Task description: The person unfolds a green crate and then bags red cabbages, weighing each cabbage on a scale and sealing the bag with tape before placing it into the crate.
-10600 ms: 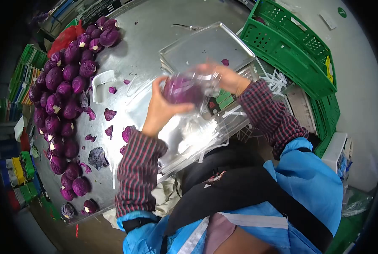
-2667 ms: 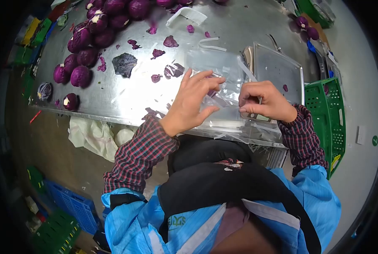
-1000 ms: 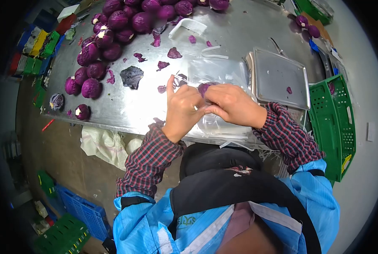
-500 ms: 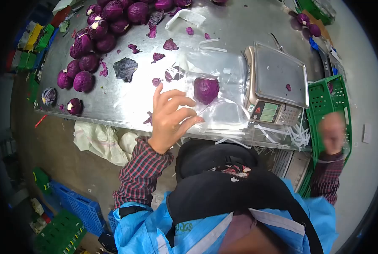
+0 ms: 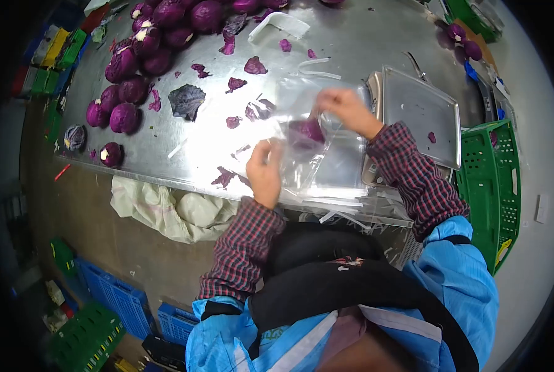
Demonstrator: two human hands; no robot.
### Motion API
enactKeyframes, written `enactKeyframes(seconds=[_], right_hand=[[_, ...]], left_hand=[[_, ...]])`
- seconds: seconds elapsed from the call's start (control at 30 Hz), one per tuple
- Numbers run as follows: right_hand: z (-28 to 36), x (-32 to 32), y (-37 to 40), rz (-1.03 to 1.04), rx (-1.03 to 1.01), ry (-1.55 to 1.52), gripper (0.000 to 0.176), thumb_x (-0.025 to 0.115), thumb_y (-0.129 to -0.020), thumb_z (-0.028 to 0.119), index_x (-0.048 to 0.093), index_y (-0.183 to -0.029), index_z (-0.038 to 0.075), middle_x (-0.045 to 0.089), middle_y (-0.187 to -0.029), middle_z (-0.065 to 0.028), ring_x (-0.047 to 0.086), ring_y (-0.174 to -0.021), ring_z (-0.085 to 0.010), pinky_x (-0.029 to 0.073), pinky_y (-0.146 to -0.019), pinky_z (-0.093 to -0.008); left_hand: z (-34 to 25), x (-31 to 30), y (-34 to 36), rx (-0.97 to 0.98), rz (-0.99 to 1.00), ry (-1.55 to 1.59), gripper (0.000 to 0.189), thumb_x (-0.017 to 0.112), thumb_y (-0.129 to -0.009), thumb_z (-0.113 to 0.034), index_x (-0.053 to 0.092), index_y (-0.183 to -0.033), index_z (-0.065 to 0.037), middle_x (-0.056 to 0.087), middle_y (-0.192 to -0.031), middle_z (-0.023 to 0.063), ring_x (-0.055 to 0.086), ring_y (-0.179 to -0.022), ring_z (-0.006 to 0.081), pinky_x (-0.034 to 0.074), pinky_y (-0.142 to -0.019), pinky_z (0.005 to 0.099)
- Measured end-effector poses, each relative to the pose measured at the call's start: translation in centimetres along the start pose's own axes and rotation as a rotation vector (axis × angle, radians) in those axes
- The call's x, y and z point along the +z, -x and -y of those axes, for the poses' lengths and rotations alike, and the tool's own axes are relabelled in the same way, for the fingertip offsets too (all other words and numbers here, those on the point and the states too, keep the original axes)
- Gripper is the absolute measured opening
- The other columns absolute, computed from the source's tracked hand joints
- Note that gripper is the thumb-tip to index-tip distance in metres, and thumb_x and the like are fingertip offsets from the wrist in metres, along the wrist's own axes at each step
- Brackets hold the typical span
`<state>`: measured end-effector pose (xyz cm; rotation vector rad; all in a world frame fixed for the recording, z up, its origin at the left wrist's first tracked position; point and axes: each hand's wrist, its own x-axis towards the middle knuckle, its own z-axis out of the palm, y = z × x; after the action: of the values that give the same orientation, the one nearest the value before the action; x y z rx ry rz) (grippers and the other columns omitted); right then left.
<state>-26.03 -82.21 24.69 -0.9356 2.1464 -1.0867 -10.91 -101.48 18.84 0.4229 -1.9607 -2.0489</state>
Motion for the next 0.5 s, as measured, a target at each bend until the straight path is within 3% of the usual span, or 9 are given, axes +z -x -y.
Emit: enactKeyframes(seconds=[0.03, 0.1, 0.17, 0.27, 0.3, 0.33, 0.4, 0.47, 0.5], right_hand=[[-0.8, -0.3, -0.2, -0.285, 0.094, -0.305, 0.025, 0.061, -0.089, 0.024, 0.059, -0.104, 0.004, 0.065, -0.092, -0.0073, 0.062, -0.088, -0.0180, 0.050, -0.085, -0.0344], [-0.6, -0.1, 0.1, -0.722, 0.225, -0.830, 0.021, 0.054, -0.094, 0.020, 0.056, -0.078, 0.005, 0.060, -0.073, -0.0054, 0.060, -0.069, -0.0125, 0.053, -0.067, -0.0287], [-1.4, 0.7, 1.7, -0.759, 0.272, -0.825, 0.021, 0.055, -0.092, 0.021, 0.057, -0.080, 0.004, 0.059, -0.071, -0.0058, 0.060, -0.066, -0.0138, 0.054, -0.063, -0.0305], [-4.0, 4.0, 4.5, -0.771, 0.601, -0.865, 0.017, 0.055, -0.089, 0.018, 0.057, -0.081, 0.003, 0.057, -0.068, -0.0068, 0.059, -0.060, -0.0153, 0.055, -0.052, -0.0328], [-4.4, 5.6, 5.2, -0.782, 0.596, -0.872, 0.017, 0.055, -0.089, 0.018, 0.057, -0.081, 0.003, 0.057, -0.068, -0.0068, 0.059, -0.060, -0.0153, 0.055, -0.052, -0.0328], [-4.5, 7.1, 5.8, -0.805, 0.656, -0.967, 0.017, 0.055, -0.088, 0.017, 0.057, -0.080, 0.003, 0.057, -0.068, -0.0071, 0.058, -0.059, -0.0154, 0.055, -0.051, -0.0323], [-4.6, 8.4, 6.5, -0.839, 0.740, -1.065, 0.016, 0.056, -0.088, 0.017, 0.057, -0.080, 0.003, 0.057, -0.067, -0.0073, 0.058, -0.058, -0.0156, 0.054, -0.050, -0.0317], [-3.9, 9.1, 6.5, -0.835, 0.691, -1.034, 0.016, 0.057, -0.088, 0.017, 0.056, -0.079, 0.003, 0.057, -0.069, -0.0070, 0.058, -0.057, -0.0141, 0.054, -0.048, -0.0298], [-5.0, 9.3, 7.0, -0.756, 0.731, -0.996, 0.013, 0.058, -0.086, 0.015, 0.055, -0.088, 0.003, 0.059, -0.070, -0.0082, 0.061, -0.062, -0.0209, 0.055, -0.054, -0.0359]], left_hand=[[-1.1, -0.5, -1.1, -0.075, -0.031, 0.063, 0.016, 0.057, -0.093, -0.015, 0.060, -0.088, 0.000, 0.065, -0.089, 0.0081, 0.060, -0.079, 0.0158, 0.046, -0.078, 0.0290], [-2.7, -1.7, -3.2, -0.182, -0.069, 0.313, 0.021, 0.052, -0.096, -0.019, 0.058, -0.090, 0.000, 0.063, -0.086, 0.0080, 0.060, -0.075, 0.0153, 0.048, -0.075, 0.0293], [-2.1, -3.2, -4.0, -0.229, 0.017, 0.545, 0.022, 0.049, -0.098, -0.020, 0.057, -0.090, -0.001, 0.060, -0.079, 0.0069, 0.060, -0.071, 0.0160, 0.051, -0.074, 0.0312], [1.1, -4.2, -2.1, -0.621, 0.027, 0.397, 0.022, 0.049, -0.097, -0.019, 0.057, -0.092, 0.000, 0.058, -0.078, 0.0064, 0.057, -0.068, 0.0148, 0.053, -0.063, 0.0298], [4.2, -5.0, -1.7, -0.664, 0.005, 0.212, 0.022, 0.053, -0.093, -0.019, 0.056, -0.101, 0.002, 0.058, -0.086, 0.0077, 0.057, -0.065, 0.0146, 0.052, -0.056, 0.0290], [3.3, -4.5, -1.3, -0.451, -0.048, -0.079, 0.026, 0.057, -0.091, -0.014, 0.050, -0.110, 0.002, 0.057, -0.095, 0.0096, 0.058, -0.078, 0.0183, 0.054, -0.069, 0.0357], [-0.7, -2.5, -1.1, 0.457, -0.215, -0.576, 0.039, 0.061, -0.087, -0.011, 0.044, -0.120, 0.000, 0.051, -0.117, 0.0173, 0.053, -0.104, 0.0285, 0.044, -0.092, 0.0472], [-3.8, -0.5, -2.4, 0.595, 0.325, -0.580, 0.052, 0.067, -0.084, -0.025, 0.045, -0.126, -0.004, 0.041, -0.133, 0.0226, 0.038, -0.124, 0.0362, 0.029, -0.104, 0.0526], [-2.7, 0.5, -2.6, 0.551, 0.417, -0.801, 0.060, 0.068, -0.082, -0.034, 0.045, -0.129, -0.006, 0.040, -0.136, 0.0223, 0.037, -0.125, 0.0381, 0.030, -0.103, 0.0529]])
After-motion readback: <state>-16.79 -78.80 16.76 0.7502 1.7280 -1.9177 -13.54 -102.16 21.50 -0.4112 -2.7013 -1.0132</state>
